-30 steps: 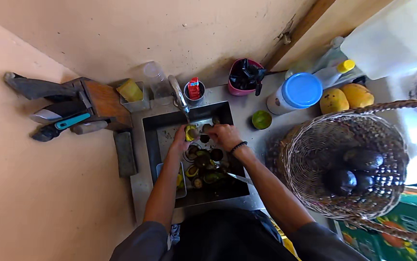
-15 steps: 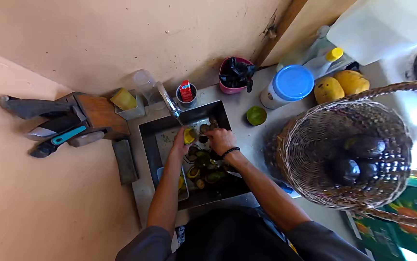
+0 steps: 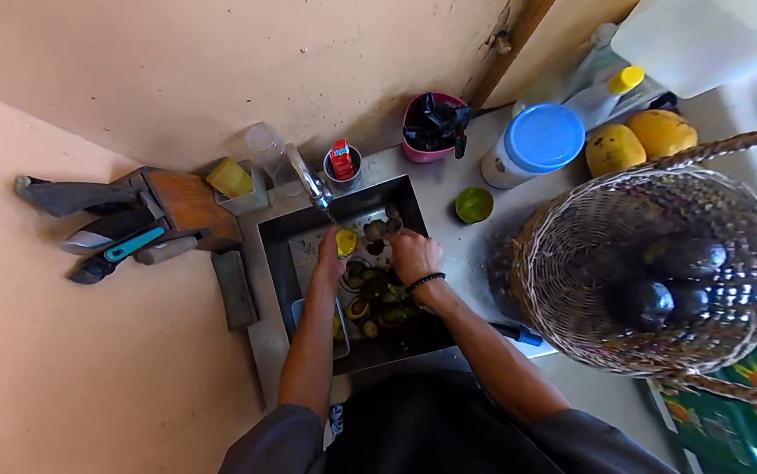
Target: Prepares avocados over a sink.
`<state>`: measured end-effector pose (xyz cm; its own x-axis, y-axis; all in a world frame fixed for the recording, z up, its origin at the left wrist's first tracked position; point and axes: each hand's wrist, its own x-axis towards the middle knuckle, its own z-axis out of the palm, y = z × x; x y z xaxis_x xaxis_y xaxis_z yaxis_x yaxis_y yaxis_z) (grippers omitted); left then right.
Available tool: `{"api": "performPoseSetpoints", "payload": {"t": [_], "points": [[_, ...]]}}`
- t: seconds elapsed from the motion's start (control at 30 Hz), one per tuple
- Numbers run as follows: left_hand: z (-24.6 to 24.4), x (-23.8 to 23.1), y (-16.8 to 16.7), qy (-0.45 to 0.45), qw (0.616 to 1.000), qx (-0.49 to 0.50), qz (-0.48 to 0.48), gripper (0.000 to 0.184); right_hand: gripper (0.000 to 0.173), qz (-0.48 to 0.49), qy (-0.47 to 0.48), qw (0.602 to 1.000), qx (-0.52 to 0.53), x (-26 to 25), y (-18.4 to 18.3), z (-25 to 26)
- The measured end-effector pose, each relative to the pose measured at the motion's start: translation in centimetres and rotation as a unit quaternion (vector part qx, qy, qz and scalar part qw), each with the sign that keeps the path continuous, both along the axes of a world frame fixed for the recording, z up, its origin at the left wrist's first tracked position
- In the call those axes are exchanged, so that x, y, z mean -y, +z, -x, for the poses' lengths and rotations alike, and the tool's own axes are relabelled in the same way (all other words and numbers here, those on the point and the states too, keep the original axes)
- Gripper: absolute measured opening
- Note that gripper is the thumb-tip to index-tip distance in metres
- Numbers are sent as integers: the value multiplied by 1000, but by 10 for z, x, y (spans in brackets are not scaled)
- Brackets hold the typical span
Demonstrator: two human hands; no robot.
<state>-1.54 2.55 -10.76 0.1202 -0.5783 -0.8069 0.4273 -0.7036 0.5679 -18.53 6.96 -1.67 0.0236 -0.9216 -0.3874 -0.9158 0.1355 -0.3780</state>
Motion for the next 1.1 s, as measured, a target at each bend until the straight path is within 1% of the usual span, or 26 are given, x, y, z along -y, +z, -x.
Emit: {"api": "performPoseSetpoints", "payload": {"t": [0.1, 0.17, 0.27, 0.37, 0.43, 0.5, 0.53, 0.6, 0.67, 0.7, 0.77, 0.8, 0.87, 0.93, 0.97, 1.0, 1.03, 1.1], "points": [[-1, 0, 3, -37, 999, 35, -5, 39, 22, 17, 30, 998, 51, -1, -14, 0], [5, 0, 7, -82, 991, 104, 7, 43, 23, 5, 41, 996, 77, 1, -24, -1], [3, -2, 7, -159, 962, 219, 45, 45, 24, -4, 34, 998, 48, 3, -22, 0], [1, -4, 7, -200, 942, 266, 48, 44, 20, 4, 12, 1000, 7, -4, -12, -3], [0, 0, 7, -181, 950, 252, 45, 41, 19, -11, -4, 1000, 17, -3, -11, 0], [-2, 1, 9, -149, 966, 205, 45, 39, 22, -13, 10, 999, 49, -3, -16, -1], [-2, 0, 10, -144, 971, 186, 48, 39, 23, -13, 13, 998, 65, -3, -21, -2], [1, 2, 13, -156, 969, 176, 71, 38, 26, -31, 1, 998, 61, -2, -27, 0], [-1, 3, 14, -187, 960, 188, 94, 37, 27, -55, -29, 998, 29, -2, -23, 5], [-9, 3, 13, -222, 948, 200, 113, 37, 28, -76, -43, 996, 19, -2, -17, 6], [-26, 2, 12, -294, 921, 216, 135, 34, 32, -138, -58, 989, 19, -8, -1, 10], [-26, 8, 10, -309, 914, 223, 136, 34, 35, -158, -67, 985, 25, -10, 4, 15], [-12, 18, 8, -322, 909, 227, 136, 44, 37, -172, -102, 979, 46, -16, 4, 25], [0, 26, 22, -336, 906, 220, 133, 67, 37, -184, -139, 969, 85, -18, 7, 33], [5, 32, 27, -341, 910, 196, 131, 77, 35, -190, -151, 964, 109, -18, 8, 37], [8, 38, 31, -340, 918, 158, 129, 81, 35, -196, -158, 959, 131, -19, 7, 41], [10, 43, 33, -332, 927, 116, 128, 77, 35, -201, -161, 954, 152, -19, 4, 43], [14, 47, 37, -318, 939, 51, 123, 52, 35, -207, -162, 947, 186, -21, -2, 44]]}}
